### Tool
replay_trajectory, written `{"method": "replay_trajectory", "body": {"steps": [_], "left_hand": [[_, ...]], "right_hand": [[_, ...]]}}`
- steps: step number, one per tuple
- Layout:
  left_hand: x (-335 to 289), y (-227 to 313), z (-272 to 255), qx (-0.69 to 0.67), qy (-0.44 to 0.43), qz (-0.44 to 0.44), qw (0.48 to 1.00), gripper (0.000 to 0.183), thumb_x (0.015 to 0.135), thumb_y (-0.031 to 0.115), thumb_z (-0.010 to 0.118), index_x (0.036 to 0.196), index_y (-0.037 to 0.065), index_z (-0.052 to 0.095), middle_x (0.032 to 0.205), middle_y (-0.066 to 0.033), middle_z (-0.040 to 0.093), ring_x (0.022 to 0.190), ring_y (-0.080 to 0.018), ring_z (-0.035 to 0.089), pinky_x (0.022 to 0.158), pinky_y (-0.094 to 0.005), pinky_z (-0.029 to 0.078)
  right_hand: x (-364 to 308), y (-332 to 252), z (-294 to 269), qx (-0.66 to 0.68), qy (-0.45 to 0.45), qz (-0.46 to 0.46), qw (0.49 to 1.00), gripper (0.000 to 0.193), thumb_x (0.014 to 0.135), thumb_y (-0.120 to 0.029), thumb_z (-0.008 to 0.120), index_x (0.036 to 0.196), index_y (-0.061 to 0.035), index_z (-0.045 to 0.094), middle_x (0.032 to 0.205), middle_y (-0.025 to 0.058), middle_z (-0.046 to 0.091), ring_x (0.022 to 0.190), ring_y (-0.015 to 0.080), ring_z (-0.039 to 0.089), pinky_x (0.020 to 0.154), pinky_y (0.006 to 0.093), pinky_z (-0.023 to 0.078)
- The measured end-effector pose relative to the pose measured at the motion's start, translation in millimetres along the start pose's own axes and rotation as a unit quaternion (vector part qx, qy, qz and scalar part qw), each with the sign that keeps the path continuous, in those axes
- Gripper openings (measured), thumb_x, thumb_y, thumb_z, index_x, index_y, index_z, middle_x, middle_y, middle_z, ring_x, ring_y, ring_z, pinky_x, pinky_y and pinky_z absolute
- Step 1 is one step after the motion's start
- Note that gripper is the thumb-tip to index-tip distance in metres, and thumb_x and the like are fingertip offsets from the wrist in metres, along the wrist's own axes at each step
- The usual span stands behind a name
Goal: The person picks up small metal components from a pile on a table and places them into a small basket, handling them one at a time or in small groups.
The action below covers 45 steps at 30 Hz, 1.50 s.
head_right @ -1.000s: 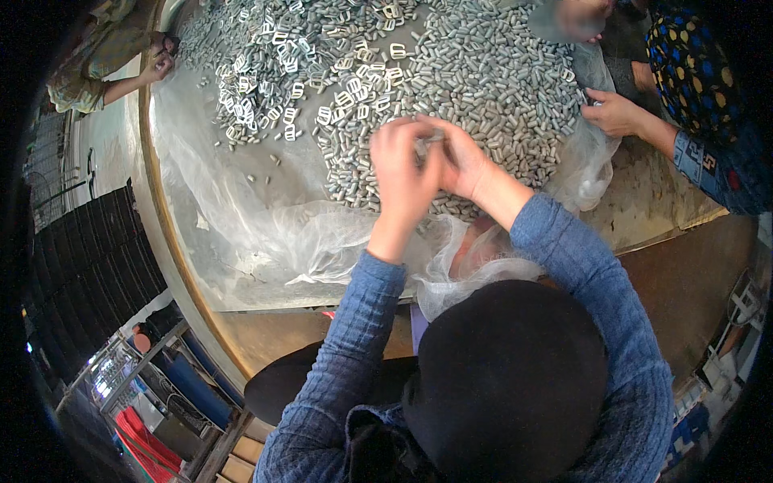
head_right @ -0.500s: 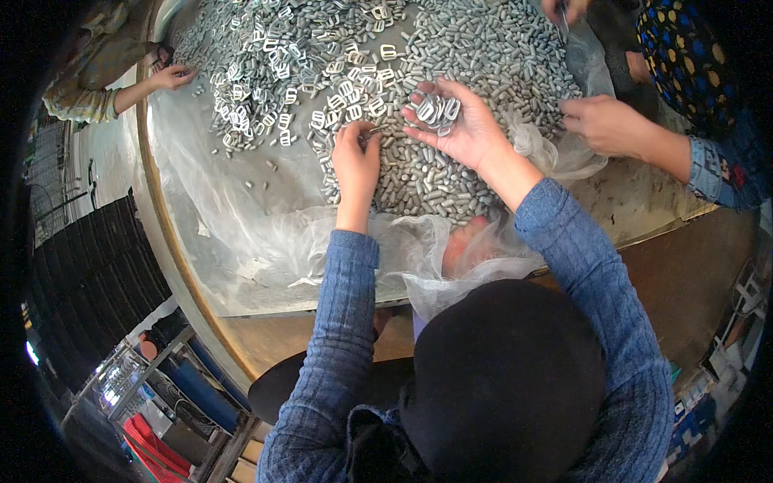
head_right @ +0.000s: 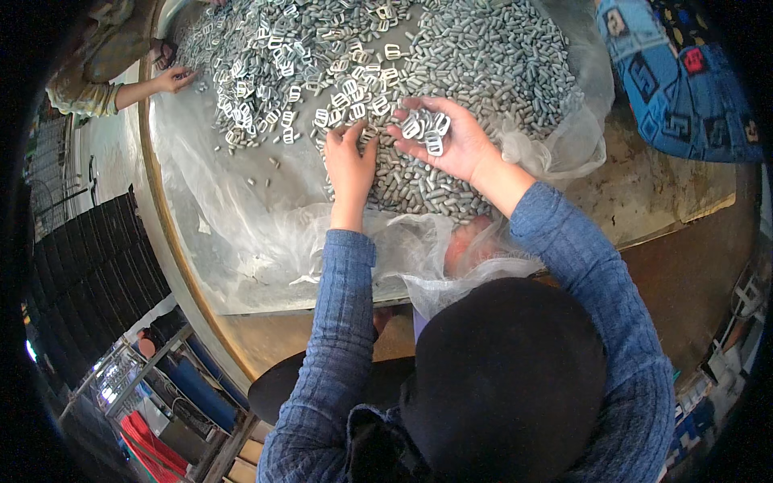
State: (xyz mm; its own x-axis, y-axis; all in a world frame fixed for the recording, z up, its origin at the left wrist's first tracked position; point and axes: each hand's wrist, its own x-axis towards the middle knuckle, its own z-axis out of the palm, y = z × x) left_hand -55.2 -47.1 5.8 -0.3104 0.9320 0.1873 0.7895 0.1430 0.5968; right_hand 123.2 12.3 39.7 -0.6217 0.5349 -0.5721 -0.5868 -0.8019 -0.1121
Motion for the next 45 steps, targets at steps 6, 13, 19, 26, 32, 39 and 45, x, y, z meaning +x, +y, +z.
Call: {"method": "replay_trajectory", "body": {"steps": [6, 13, 19, 26, 32, 39, 45], "left_hand": [[7, 24, -2, -0.434, -0.066, -0.178, 0.881, 0.011, 0.080, 0.010, 0.064, 0.088, 0.002, 0.061, 0.084, -0.0038, 0.061, 0.080, -0.0129, 0.056, 0.073, -0.0260, 0.044], [34, 5, 25, 0.028, -0.037, 0.020, 0.999, 0.023, 0.075, 0.013, 0.066, 0.098, 0.010, 0.062, 0.100, -0.0104, 0.053, 0.086, -0.0262, 0.055, 0.073, -0.0362, 0.045], [26, 8, 15, -0.217, -0.081, -0.136, 0.963, 0.021, 0.076, 0.012, 0.068, 0.091, 0.003, 0.058, 0.089, -0.0053, 0.058, 0.078, -0.0159, 0.055, 0.068, -0.0271, 0.044], [24, 6, 16, -0.112, 0.035, -0.015, 0.993, 0.024, 0.081, 0.019, 0.063, 0.101, 0.005, 0.061, 0.089, -0.0078, 0.060, 0.079, -0.0204, 0.055, 0.071, -0.0318, 0.044], [34, -19, 15, 0.073, 0.010, -0.058, 0.996, 0.019, 0.078, 0.021, 0.064, 0.093, 0.010, 0.063, 0.094, -0.0126, 0.058, 0.090, -0.0322, 0.053, 0.079, -0.0415, 0.042], [17, 29, -5, -0.281, -0.072, 0.001, 0.957, 0.013, 0.081, 0.016, 0.064, 0.091, 0.008, 0.065, 0.112, -0.0149, 0.053, 0.107, -0.0298, 0.049, 0.090, -0.0367, 0.039], [47, -53, 12, 0.035, 0.093, -0.085, 0.991, 0.031, 0.078, 0.018, 0.065, 0.108, 0.011, 0.061, 0.107, -0.0166, 0.052, 0.102, -0.0332, 0.048, 0.087, -0.0416, 0.040]], "right_hand": [[0, -7, -4, 0.000, 0.019, -0.025, 1.000, 0.036, 0.088, -0.027, 0.047, 0.113, -0.0016, 0.052, 0.109, 0.0162, 0.057, 0.106, 0.0363, 0.054, 0.090, 0.0508, 0.045], [9, -7, -8, 0.017, -0.013, -0.020, 1.000, 0.034, 0.089, -0.026, 0.047, 0.112, -0.0008, 0.052, 0.111, 0.0177, 0.056, 0.104, 0.0369, 0.055, 0.086, 0.0469, 0.048], [9, -14, -10, -0.003, 0.042, -0.063, 0.997, 0.036, 0.091, -0.025, 0.044, 0.116, 0.0001, 0.050, 0.113, 0.0173, 0.055, 0.104, 0.0365, 0.054, 0.091, 0.0475, 0.046], [14, -7, -8, -0.001, -0.021, -0.022, 1.000, 0.036, 0.090, -0.026, 0.045, 0.115, -0.0011, 0.051, 0.113, 0.0175, 0.055, 0.102, 0.0347, 0.056, 0.084, 0.0463, 0.050], [13, -9, -11, 0.014, -0.013, -0.010, 1.000, 0.034, 0.090, -0.027, 0.047, 0.111, -0.0019, 0.053, 0.110, 0.0173, 0.057, 0.102, 0.0354, 0.056, 0.084, 0.0486, 0.049], [9, -10, -10, -0.024, 0.001, 0.013, 1.000, 0.037, 0.090, -0.030, 0.046, 0.115, -0.0034, 0.052, 0.111, 0.0153, 0.057, 0.104, 0.0353, 0.056, 0.088, 0.0508, 0.046], [17, 0, -10, 0.007, -0.063, 0.044, 0.997, 0.033, 0.091, -0.024, 0.043, 0.113, -0.0006, 0.050, 0.108, 0.0189, 0.057, 0.103, 0.0374, 0.056, 0.080, 0.0490, 0.052]]}}
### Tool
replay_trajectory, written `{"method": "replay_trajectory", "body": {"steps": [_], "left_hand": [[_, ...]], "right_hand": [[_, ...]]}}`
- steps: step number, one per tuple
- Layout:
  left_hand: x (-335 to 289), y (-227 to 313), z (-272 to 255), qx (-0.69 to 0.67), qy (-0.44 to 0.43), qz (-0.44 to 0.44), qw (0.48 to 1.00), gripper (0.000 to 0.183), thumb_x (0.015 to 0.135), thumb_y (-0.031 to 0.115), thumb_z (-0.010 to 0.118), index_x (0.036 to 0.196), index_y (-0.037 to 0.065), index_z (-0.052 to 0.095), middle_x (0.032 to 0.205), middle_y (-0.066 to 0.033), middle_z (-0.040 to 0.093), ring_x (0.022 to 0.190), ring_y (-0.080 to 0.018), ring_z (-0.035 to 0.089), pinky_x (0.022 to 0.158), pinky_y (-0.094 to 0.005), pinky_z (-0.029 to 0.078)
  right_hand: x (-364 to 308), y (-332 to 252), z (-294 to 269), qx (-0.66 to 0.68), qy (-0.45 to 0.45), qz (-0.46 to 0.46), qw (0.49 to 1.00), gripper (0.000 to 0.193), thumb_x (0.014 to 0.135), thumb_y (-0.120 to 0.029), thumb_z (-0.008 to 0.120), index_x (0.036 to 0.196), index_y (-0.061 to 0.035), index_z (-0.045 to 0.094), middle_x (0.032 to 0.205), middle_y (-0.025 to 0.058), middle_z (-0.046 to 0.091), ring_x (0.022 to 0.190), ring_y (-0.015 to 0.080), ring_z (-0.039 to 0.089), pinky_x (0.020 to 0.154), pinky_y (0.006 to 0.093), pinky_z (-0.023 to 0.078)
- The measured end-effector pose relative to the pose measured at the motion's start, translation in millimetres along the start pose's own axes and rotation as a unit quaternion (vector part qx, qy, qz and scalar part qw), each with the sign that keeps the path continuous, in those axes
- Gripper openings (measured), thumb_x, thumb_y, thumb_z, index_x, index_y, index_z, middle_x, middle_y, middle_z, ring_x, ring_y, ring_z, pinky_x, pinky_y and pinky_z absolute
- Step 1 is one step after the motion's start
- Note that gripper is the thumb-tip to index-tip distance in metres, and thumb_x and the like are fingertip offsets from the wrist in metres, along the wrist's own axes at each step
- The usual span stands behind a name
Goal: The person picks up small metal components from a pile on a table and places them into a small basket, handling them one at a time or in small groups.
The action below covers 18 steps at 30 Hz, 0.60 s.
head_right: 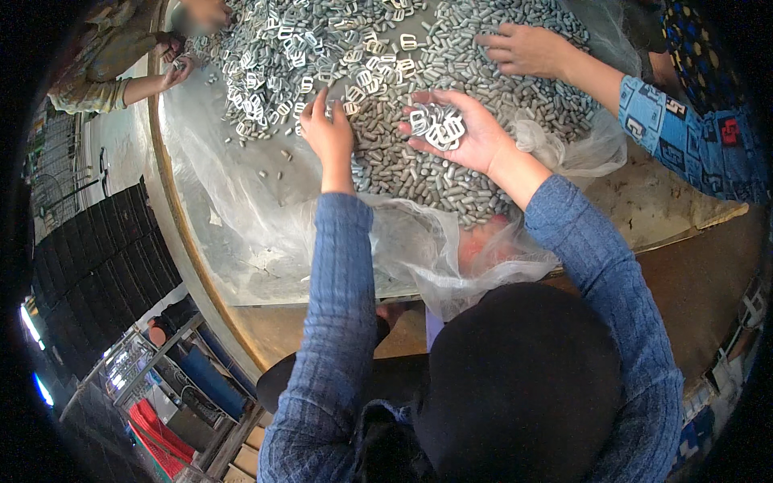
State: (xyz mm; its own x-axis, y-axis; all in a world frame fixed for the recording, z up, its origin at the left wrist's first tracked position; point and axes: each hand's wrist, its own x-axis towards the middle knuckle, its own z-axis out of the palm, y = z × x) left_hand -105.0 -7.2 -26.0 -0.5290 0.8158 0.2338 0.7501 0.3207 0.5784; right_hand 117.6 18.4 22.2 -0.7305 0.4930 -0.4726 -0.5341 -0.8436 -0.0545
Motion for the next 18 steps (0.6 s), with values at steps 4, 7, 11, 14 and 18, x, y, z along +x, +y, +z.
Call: {"method": "replay_trajectory", "body": {"steps": [4, 7, 11, 14, 18], "left_hand": [[7, -10, -2, -0.013, -0.108, 0.059, 0.992, 0.025, 0.074, 0.019, 0.069, 0.098, 0.013, 0.067, 0.099, -0.0166, 0.055, 0.096, -0.0321, 0.051, 0.082, -0.0373, 0.043], [6, -9, -16, -0.016, -0.184, 0.038, 0.982, 0.022, 0.072, 0.020, 0.070, 0.092, 0.012, 0.068, 0.094, -0.0159, 0.057, 0.092, -0.0308, 0.054, 0.079, -0.0367, 0.044], [-4, -7, -30, -0.009, -0.158, 0.025, 0.987, 0.013, 0.072, 0.015, 0.069, 0.082, 0.007, 0.066, 0.079, -0.0141, 0.059, 0.081, -0.0320, 0.057, 0.076, -0.0389, 0.045], [-14, -15, -29, -0.059, -0.151, -0.059, 0.985, 0.022, 0.072, 0.014, 0.068, 0.093, 0.008, 0.063, 0.085, -0.0154, 0.063, 0.078, -0.0331, 0.057, 0.073, -0.0394, 0.046], [-13, -29, -25, -0.018, -0.153, 0.010, 0.988, 0.035, 0.074, 0.020, 0.068, 0.108, 0.010, 0.061, 0.078, -0.0130, 0.062, 0.073, -0.0279, 0.059, 0.068, -0.0363, 0.046]], "right_hand": [[-4, -5, -3, -0.007, 0.011, -0.006, 1.000, 0.033, 0.090, -0.024, 0.044, 0.114, -0.0007, 0.050, 0.108, 0.0183, 0.057, 0.102, 0.0361, 0.056, 0.082, 0.0497, 0.051], [-2, -6, -10, 0.000, 0.001, -0.008, 1.000, 0.034, 0.090, -0.023, 0.045, 0.116, -0.0011, 0.049, 0.112, 0.0188, 0.055, 0.105, 0.0361, 0.055, 0.083, 0.0504, 0.050], [0, -6, -11, 0.001, 0.001, -0.004, 1.000, 0.037, 0.090, -0.022, 0.045, 0.121, -0.0018, 0.047, 0.118, 0.0203, 0.051, 0.111, 0.0375, 0.051, 0.084, 0.0524, 0.049], [-1, -6, -11, -0.002, 0.001, -0.005, 1.000, 0.035, 0.090, -0.023, 0.045, 0.118, -0.0014, 0.049, 0.115, 0.0194, 0.053, 0.107, 0.0364, 0.053, 0.084, 0.0516, 0.049], [-2, -4, -2, -0.014, 0.019, -0.009, 1.000, 0.032, 0.091, -0.024, 0.045, 0.113, -0.0006, 0.051, 0.108, 0.0177, 0.057, 0.101, 0.0343, 0.057, 0.082, 0.0500, 0.050]]}}
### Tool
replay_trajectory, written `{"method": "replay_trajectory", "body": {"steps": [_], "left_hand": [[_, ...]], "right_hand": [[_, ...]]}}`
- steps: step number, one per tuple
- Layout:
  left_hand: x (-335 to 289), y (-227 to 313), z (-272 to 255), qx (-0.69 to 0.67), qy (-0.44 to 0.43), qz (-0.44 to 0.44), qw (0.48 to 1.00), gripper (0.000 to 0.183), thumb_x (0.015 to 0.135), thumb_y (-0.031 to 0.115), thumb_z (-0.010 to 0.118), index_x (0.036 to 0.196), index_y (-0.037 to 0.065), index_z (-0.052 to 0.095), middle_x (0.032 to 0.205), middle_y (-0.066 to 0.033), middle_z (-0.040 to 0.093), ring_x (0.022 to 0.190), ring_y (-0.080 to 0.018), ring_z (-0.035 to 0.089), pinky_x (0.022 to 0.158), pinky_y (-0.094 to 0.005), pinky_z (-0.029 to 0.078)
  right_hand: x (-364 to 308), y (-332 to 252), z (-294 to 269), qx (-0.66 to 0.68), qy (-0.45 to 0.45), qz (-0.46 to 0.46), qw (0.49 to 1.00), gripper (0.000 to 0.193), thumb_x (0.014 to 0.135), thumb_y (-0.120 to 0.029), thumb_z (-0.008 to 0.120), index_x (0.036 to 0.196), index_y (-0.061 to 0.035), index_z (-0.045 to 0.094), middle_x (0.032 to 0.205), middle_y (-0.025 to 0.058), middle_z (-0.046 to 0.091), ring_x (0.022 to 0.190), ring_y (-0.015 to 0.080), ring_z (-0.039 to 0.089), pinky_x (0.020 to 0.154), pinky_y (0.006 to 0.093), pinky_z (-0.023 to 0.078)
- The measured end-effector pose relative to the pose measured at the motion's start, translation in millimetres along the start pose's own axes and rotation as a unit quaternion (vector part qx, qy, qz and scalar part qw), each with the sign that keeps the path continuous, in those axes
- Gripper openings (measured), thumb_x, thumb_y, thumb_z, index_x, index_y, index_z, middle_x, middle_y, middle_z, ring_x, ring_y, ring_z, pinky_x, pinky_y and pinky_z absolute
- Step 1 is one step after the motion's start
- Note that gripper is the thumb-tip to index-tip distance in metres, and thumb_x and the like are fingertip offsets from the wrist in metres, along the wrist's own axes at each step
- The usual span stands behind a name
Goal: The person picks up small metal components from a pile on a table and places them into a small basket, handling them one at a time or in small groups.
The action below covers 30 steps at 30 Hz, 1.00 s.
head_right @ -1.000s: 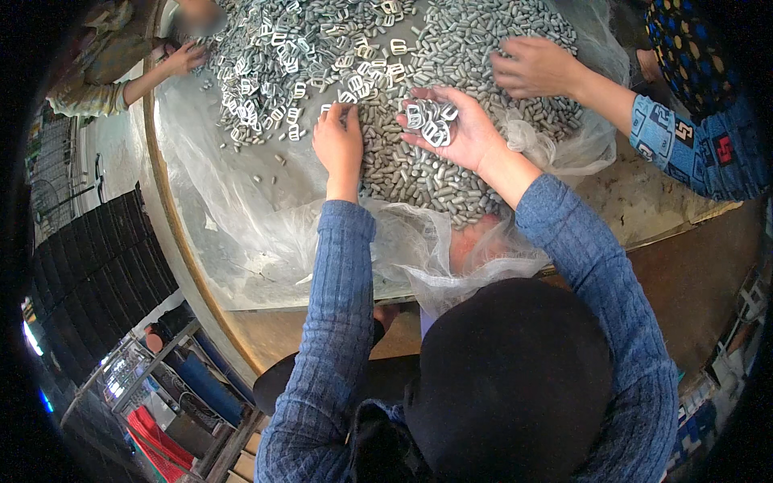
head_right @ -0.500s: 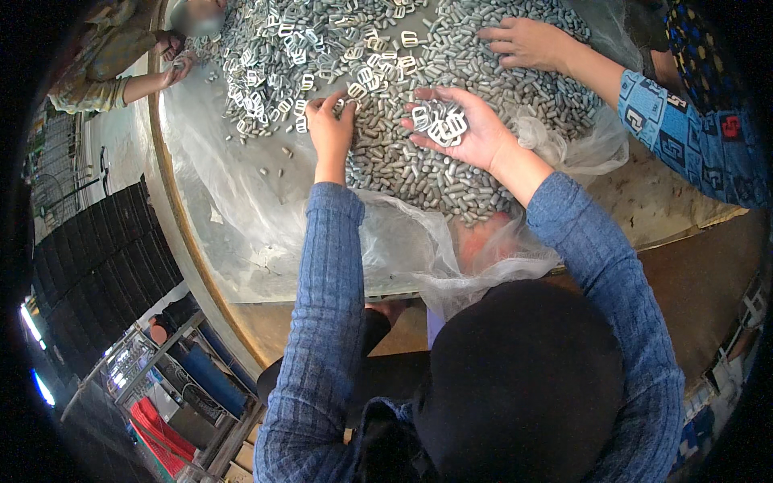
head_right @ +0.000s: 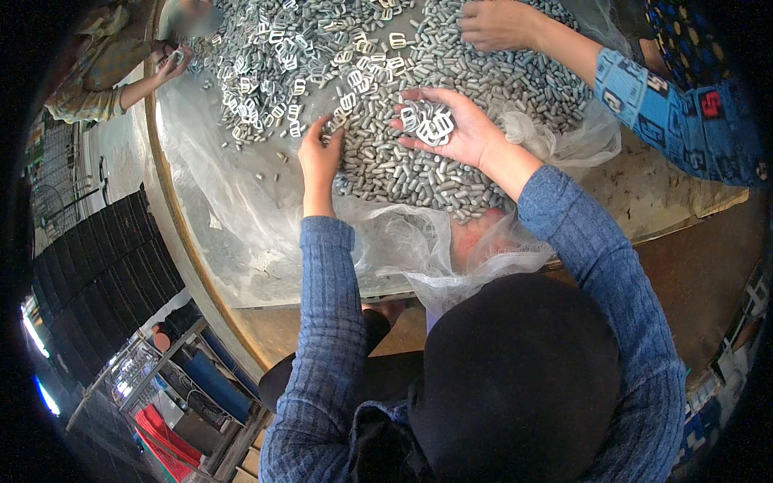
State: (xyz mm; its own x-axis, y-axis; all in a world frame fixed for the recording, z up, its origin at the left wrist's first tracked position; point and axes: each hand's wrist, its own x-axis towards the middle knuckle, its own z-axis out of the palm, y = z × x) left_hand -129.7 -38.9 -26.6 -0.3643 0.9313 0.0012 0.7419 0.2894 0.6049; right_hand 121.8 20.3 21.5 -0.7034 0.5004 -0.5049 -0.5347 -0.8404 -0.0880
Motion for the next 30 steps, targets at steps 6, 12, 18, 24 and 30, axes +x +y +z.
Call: {"method": "replay_trajectory", "body": {"steps": [6, 12, 18, 24, 30], "left_hand": [[6, 39, -15, 0.013, 0.004, -0.005, 1.000, 0.023, 0.078, 0.018, 0.065, 0.099, 0.009, 0.066, 0.084, -0.0154, 0.058, 0.075, -0.0289, 0.058, 0.068, -0.0363, 0.046], [-19, 141, -29, -0.164, -0.131, 0.138, 0.968, 0.021, 0.079, 0.016, 0.063, 0.099, 0.008, 0.063, 0.089, -0.0133, 0.057, 0.082, -0.0267, 0.060, 0.070, -0.0338, 0.048], [20, 87, -1, -0.090, 0.052, 0.114, 0.988, 0.019, 0.080, 0.013, 0.061, 0.098, 0.006, 0.062, 0.089, -0.0147, 0.060, 0.085, -0.0296, 0.058, 0.077, -0.0389, 0.046], [26, 13, 19, 0.028, 0.052, 0.095, 0.994, 0.022, 0.080, 0.017, 0.062, 0.097, 0.003, 0.063, 0.089, -0.0182, 0.059, 0.079, -0.0354, 0.057, 0.074, -0.0423, 0.046], [8, 51, -1, -0.276, -0.045, -0.118, 0.953, 0.024, 0.085, 0.019, 0.061, 0.092, -0.003, 0.064, 0.078, -0.0099, 0.062, 0.072, -0.0146, 0.056, 0.067, -0.0273, 0.044]], "right_hand": [[1, -1, -3, -0.008, 0.008, 0.003, 1.000, 0.032, 0.090, -0.023, 0.046, 0.113, -0.0008, 0.050, 0.108, 0.0181, 0.057, 0.099, 0.0343, 0.058, 0.084, 0.0515, 0.049], [-9, 1, 11, -0.032, 0.044, -0.005, 0.999, 0.033, 0.090, -0.028, 0.048, 0.113, -0.0036, 0.051, 0.106, 0.0147, 0.059, 0.097, 0.0329, 0.059, 0.083, 0.0505, 0.050], [-1, 3, 4, -0.019, 0.027, 0.009, 0.999, 0.026, 0.090, -0.022, 0.049, 0.109, -0.0043, 0.052, 0.103, 0.0141, 0.060, 0.095, 0.0322, 0.061, 0.074, 0.0434, 0.055], [5, -1, -4, 0.006, 0.004, 0.022, 1.000, 0.025, 0.091, -0.020, 0.047, 0.109, -0.0033, 0.052, 0.103, 0.0153, 0.059, 0.096, 0.0337, 0.060, 0.076, 0.0461, 0.054], [0, -2, -2, -0.015, 0.004, 0.014, 1.000, 0.031, 0.091, -0.023, 0.047, 0.114, -0.0026, 0.050, 0.105, 0.0164, 0.058, 0.096, 0.0342, 0.059, 0.081, 0.0503, 0.051]]}}
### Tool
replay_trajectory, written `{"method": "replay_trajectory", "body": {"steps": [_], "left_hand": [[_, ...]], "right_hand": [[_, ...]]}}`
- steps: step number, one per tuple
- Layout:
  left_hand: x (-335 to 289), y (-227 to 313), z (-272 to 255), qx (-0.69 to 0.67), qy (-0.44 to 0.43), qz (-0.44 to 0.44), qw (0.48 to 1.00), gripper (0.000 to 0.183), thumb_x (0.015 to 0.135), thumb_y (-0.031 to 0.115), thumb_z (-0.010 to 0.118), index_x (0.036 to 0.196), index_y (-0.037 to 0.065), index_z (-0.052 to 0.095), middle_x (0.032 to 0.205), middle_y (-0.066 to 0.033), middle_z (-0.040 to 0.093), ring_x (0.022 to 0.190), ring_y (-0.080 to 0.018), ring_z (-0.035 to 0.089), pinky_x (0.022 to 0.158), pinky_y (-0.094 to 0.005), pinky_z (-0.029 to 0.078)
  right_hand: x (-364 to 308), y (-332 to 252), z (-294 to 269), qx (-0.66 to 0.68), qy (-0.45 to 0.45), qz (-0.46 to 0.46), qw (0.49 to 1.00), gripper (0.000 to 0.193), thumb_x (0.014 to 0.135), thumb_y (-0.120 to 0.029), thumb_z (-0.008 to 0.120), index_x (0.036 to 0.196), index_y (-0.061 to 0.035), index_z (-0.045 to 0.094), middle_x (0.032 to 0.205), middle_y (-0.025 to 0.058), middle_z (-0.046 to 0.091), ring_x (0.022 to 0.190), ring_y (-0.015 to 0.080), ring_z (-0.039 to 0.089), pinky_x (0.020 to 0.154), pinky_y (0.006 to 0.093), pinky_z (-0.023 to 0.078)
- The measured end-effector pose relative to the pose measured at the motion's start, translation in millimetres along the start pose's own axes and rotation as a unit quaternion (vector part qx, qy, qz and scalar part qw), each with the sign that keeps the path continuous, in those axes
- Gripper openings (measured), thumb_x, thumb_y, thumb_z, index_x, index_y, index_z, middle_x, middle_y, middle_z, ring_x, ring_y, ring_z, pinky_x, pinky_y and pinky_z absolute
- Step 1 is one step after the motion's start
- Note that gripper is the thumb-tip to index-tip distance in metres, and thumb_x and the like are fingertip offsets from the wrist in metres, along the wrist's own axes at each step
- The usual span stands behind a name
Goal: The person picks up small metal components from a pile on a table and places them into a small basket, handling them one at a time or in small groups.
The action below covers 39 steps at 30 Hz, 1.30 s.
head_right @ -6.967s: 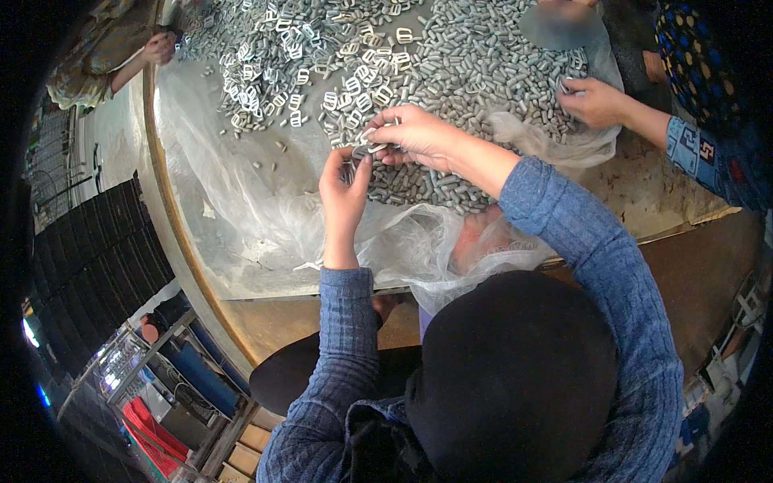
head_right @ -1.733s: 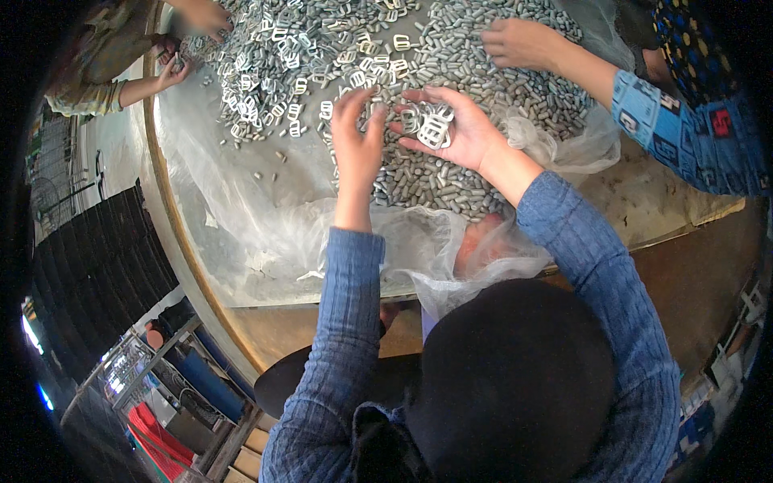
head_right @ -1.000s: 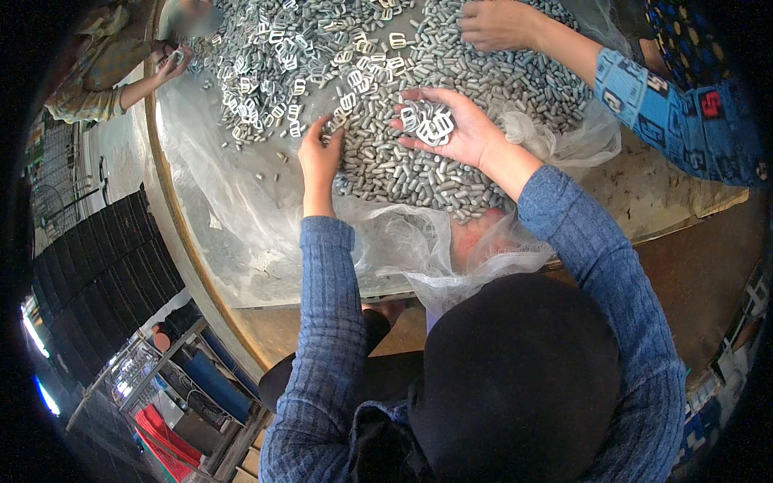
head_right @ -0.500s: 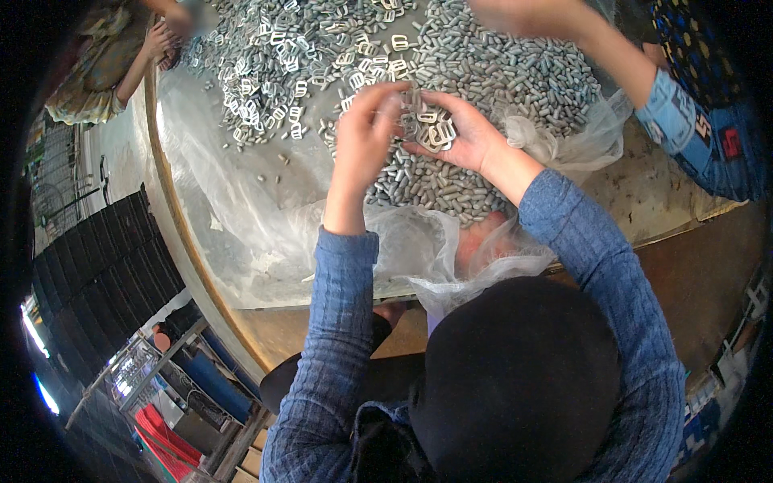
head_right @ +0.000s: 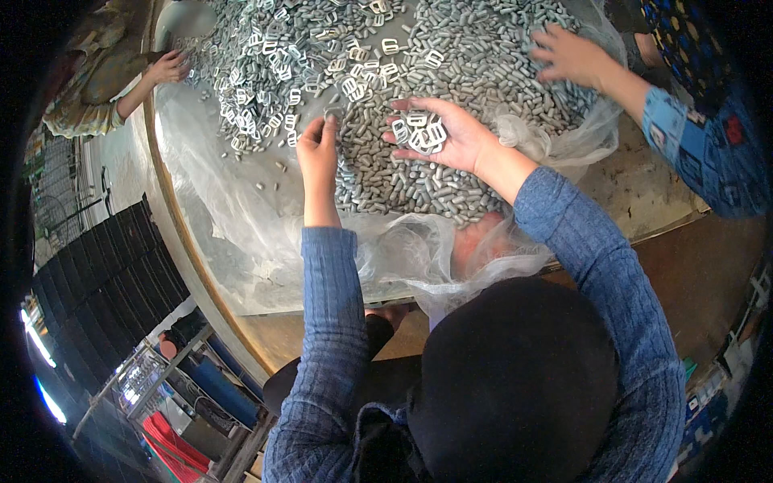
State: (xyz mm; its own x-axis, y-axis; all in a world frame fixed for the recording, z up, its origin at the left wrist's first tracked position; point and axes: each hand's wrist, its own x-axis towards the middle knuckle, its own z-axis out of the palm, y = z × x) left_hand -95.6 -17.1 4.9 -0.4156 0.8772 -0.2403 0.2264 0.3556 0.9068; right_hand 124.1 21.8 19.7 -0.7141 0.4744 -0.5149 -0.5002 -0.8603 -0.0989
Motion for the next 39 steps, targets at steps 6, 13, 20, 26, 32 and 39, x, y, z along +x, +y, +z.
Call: {"method": "replay_trajectory", "body": {"steps": [6, 13, 20, 26, 32, 39], "left_hand": [[-67, 67, 35, 0.082, -0.094, 0.189, 0.974, 0.049, 0.077, 0.012, 0.068, 0.121, 0.001, 0.050, 0.112, -0.0145, 0.048, 0.093, -0.0212, 0.055, 0.074, -0.0300, 0.047], [-97, 27, 14, -0.038, 0.072, 0.127, 0.988, 0.034, 0.083, 0.004, 0.055, 0.116, 0.002, 0.051, 0.110, -0.0096, 0.052, 0.078, -0.0133, 0.049, 0.070, -0.0256, 0.041], [-100, 12, -17, -0.043, 0.105, 0.093, 0.989, 0.029, 0.082, 0.001, 0.054, 0.111, 0.001, 0.053, 0.105, -0.0077, 0.052, 0.073, -0.0099, 0.048, 0.068, -0.0231, 0.041], [-101, 25, -49, 0.005, 0.125, 0.100, 0.987, 0.025, 0.083, 0.000, 0.054, 0.108, 0.000, 0.055, 0.097, -0.0062, 0.055, 0.072, -0.0105, 0.050, 0.069, -0.0241, 0.042], [-106, 36, -39, 0.099, 0.026, 0.146, 0.984, 0.019, 0.082, 0.002, 0.056, 0.101, 0.003, 0.058, 0.089, -0.0097, 0.057, 0.073, -0.0186, 0.056, 0.068, -0.0294, 0.044], [-106, 21, -25, 0.199, -0.167, 0.120, 0.958, 0.018, 0.078, 0.011, 0.061, 0.095, 0.006, 0.061, 0.089, -0.0125, 0.058, 0.077, -0.0274, 0.058, 0.069, -0.0359, 0.046]], "right_hand": [[-5, 2, 0, 0.016, 0.034, 0.005, 0.999, 0.037, 0.091, -0.031, 0.045, 0.116, -0.0041, 0.049, 0.110, 0.0164, 0.058, 0.100, 0.0350, 0.057, 0.081, 0.0513, 0.050], [4, 12, -7, 0.129, 0.008, 0.026, 0.991, 0.029, 0.090, -0.022, 0.043, 0.111, -0.0021, 0.049, 0.105, 0.0186, 0.058, 0.095, 0.0370, 0.058, 0.079, 0.0511, 0.051], [2, -72, 44, 0.174, -0.009, -0.132, 0.976, 0.025, 0.089, -0.019, 0.044, 0.103, 0.0003, 0.050, 0.100, 0.0190, 0.057, 0.095, 0.0367, 0.057, 0.078, 0.0486, 0.052], [27, -216, 133, 0.112, -0.103, -0.349, 0.925, 0.035, 0.090, -0.027, 0.044, 0.115, -0.0031, 0.043, 0.111, 0.0227, 0.048, 0.101, 0.0364, 0.050, 0.082, 0.0531, 0.043], [22, -298, 148, 0.111, 0.081, -0.506, 0.851, 0.056, 0.086, -0.044, 0.047, 0.123, -0.0029, 0.040, 0.130, 0.0177, 0.043, 0.114, 0.0338, 0.047, 0.094, 0.0595, 0.034], [41, -168, 34, -0.102, 0.035, -0.329, 0.938, 0.038, 0.084, -0.026, 0.059, 0.114, -0.0051, 0.049, 0.107, 0.0107, 0.055, 0.101, 0.0285, 0.054, 0.088, 0.0432, 0.044]]}}
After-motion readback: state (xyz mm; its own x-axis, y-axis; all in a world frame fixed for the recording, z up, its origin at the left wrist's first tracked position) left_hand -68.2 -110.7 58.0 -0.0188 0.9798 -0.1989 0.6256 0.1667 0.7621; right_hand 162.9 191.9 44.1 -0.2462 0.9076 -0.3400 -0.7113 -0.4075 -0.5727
